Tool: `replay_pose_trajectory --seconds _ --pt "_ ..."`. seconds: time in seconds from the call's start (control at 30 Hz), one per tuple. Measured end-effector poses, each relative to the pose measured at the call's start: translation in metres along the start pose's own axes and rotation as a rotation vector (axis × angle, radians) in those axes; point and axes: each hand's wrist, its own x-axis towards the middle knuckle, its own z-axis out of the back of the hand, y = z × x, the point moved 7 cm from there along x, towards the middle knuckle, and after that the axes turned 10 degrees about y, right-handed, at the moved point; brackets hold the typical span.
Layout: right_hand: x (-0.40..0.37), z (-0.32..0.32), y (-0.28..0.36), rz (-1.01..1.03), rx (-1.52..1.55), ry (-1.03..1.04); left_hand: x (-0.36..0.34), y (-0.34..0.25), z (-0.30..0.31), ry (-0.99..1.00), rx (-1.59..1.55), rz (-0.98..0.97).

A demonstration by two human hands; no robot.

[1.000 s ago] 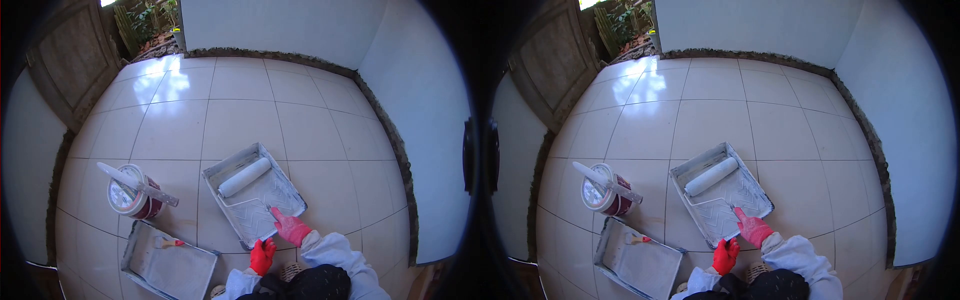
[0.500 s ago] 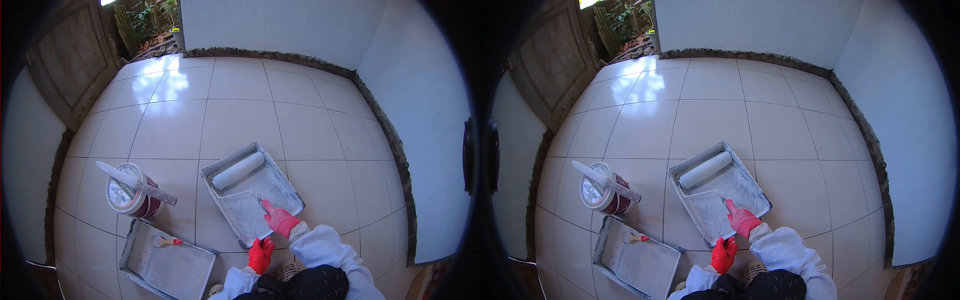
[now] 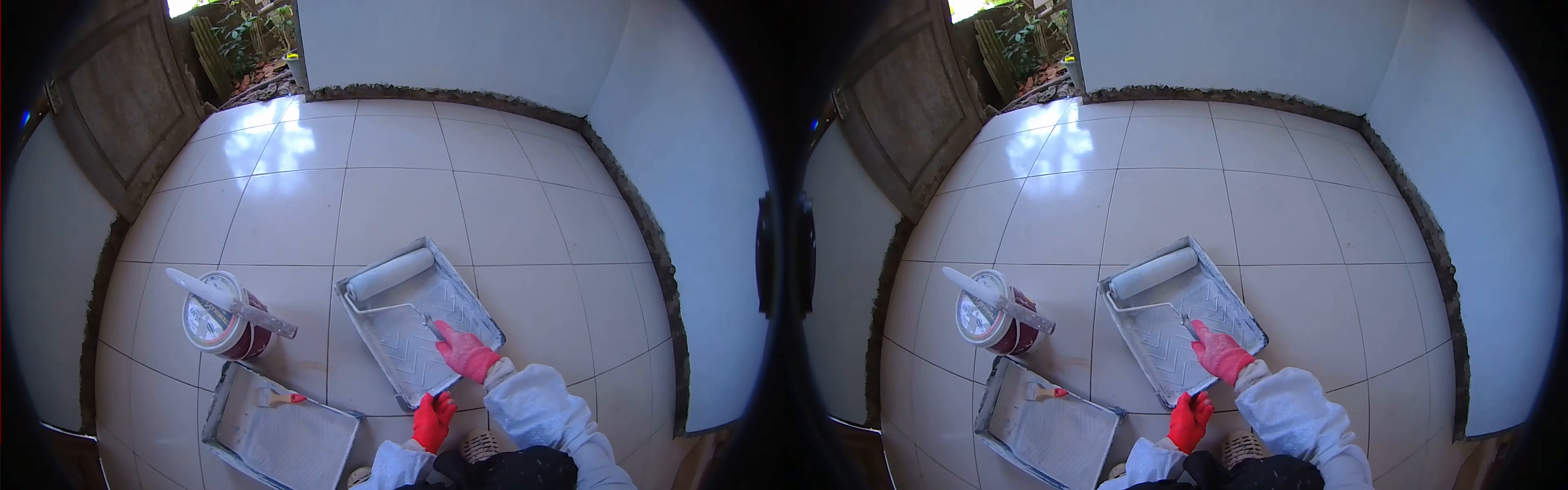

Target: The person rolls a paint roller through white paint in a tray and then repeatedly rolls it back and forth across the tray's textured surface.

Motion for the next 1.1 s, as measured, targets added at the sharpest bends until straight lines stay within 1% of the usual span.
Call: replay_pose_trajectory --seconds 0.07,0.1,0.17,0.27,0.37,0.47,0.57,0.67,0.77,0.87,0.9,0.97,1.0,1.1 --pt "-0.017 0.009 0.002 0.212 0.041 -0.200 0.002 -0.001 0.001 0.001 -0.015 -0.012" --pt "-0.021 0.010 -0.003 0.076 0.340 -0.053 0.006 0.001 0.005 0.005 -0.028 -0.020" --pt "-0.054 0.018 0.016 -0.212 0.926 0.241 0.007 0.003 0.006 0.009 -0.039 -0.022" --pt "-0.090 0.025 0.018 -0.259 1.290 0.234 0.006 0.003 0.005 0.021 -0.018 -0.008" --pt "-0.120 0.007 0.003 -0.254 1.676 0.316 0.006 0.004 0.006 0.039 0.005 -0.008" --pt "-0.138 -0.023 -0.008 -0.166 2.253 0.474 0.004 0.004 0.005 0.037 0.021 -0.008" --pt "-0.147 -0.030 -0.007 -0.042 2.625 0.573 0.006 0.006 0.009 0.036 0.033 -0.012" --pt "-0.161 -0.035 -0.010 -0.071 2.685 0.652 0.007 0.004 0.008 0.022 0.039 -0.010" --pt "-0.173 -0.034 -0.009 -0.062 2.711 0.672 0.005 0.004 0.006 0.005 0.053 0.001" --pt "-0.182 -0.035 -0.019 -0.180 2.467 0.636 0.003 0.004 0.006 -0.006 0.065 0.011" --pt "-0.183 -0.036 -0.022 -0.348 2.136 0.588 0.003 0.004 0.006 -0.007 0.067 0.011" --pt "-0.182 -0.023 -0.029 -0.601 1.453 0.473 0.003 0.003 0.006 -0.007 0.070 0.006" --pt "-0.182 -0.017 -0.034 -0.541 1.190 0.360 0.003 0.004 0.007 -0.006 0.071 0.005" --pt "-0.197 -0.009 -0.020 -0.522 1.080 0.367 0.003 0.003 0.007 -0.002 0.076 -0.002"
